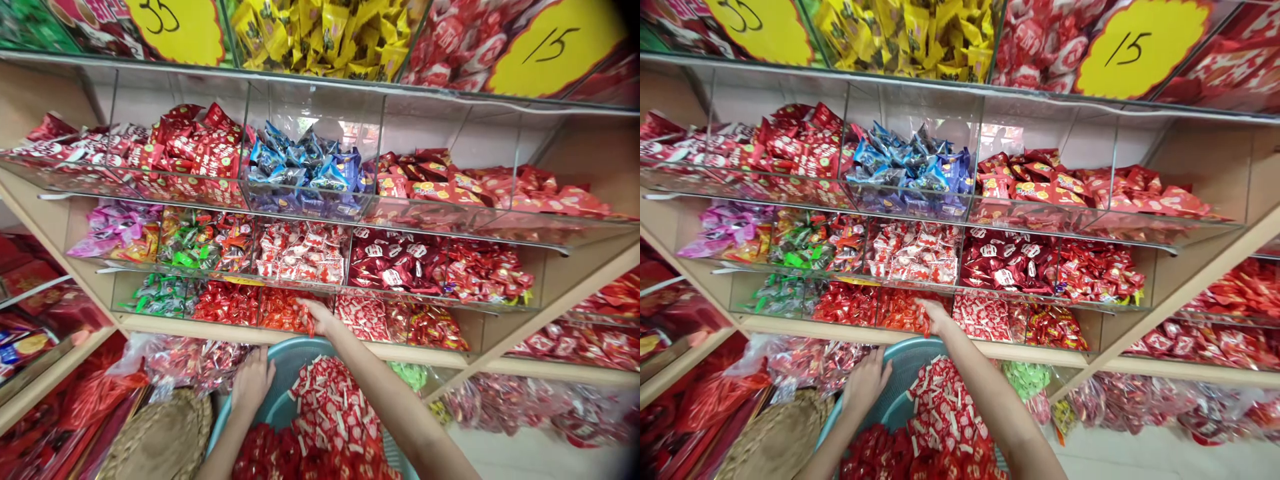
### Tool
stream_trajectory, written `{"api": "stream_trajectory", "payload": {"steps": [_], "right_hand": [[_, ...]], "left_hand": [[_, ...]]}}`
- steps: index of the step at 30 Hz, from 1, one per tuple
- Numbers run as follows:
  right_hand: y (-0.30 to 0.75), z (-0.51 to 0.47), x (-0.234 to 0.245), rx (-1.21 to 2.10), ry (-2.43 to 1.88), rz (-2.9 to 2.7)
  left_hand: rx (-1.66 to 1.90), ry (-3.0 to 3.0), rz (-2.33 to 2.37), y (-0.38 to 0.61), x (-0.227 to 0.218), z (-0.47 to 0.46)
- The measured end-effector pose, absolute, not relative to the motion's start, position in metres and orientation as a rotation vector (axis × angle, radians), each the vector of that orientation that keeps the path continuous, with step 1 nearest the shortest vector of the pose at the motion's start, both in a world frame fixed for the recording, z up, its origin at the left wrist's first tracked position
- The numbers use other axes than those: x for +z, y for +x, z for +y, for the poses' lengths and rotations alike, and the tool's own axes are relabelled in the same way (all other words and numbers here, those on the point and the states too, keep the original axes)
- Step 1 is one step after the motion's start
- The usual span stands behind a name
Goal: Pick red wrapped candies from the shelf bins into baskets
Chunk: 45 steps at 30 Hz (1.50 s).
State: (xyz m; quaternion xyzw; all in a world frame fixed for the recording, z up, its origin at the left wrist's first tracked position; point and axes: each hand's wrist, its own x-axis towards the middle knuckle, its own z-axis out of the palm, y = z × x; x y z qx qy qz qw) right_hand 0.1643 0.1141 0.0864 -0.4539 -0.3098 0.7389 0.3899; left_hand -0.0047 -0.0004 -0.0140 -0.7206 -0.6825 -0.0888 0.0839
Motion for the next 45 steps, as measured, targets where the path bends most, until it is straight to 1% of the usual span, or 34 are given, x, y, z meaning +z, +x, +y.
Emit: {"api": "stream_trajectory", "payload": {"steps": [3,6,11,17,20,25,31,34,38,41,45], "right_hand": [[0.180,0.070,0.089,2.013,-1.105,-0.871],[0.211,0.023,0.085,2.097,-1.060,-1.144],[0.273,-0.040,0.071,1.911,-1.314,-1.281],[0.318,-0.083,0.058,1.709,-1.534,-1.339],[0.324,-0.095,0.051,1.694,-1.578,-1.375],[0.313,-0.105,0.041,1.652,-1.524,-1.570],[0.294,-0.105,0.041,1.581,-1.522,-1.763],[0.298,-0.099,0.051,1.553,-1.512,-1.663],[0.307,-0.093,0.059,1.582,-1.398,-1.172],[0.308,-0.093,0.052,1.528,-1.319,-0.815],[0.303,-0.096,0.036,1.354,-1.300,-0.717]], "left_hand": [[-0.257,-2.152,-2.014,-0.005,-0.013,-0.001],[-0.264,-2.163,-2.018,-0.005,-0.013,-0.001],[-0.290,-2.181,-2.020,-0.002,-0.012,0.000],[-0.278,-2.177,-1.985,-0.001,-0.011,0.000],[-0.278,-2.176,-1.994,-0.001,-0.011,-0.001],[-0.246,-2.164,-1.974,-0.001,-0.011,-0.002],[-0.230,-2.145,-1.978,-0.002,-0.012,-0.002],[-0.240,-2.146,-1.988,-0.002,-0.012,-0.002],[-0.258,-2.153,-1.985,-0.002,-0.011,-0.002],[-0.257,-2.151,-1.981,-0.001,-0.011,-0.002],[-0.273,-2.162,-1.988,-0.001,-0.011,-0.002]]}}
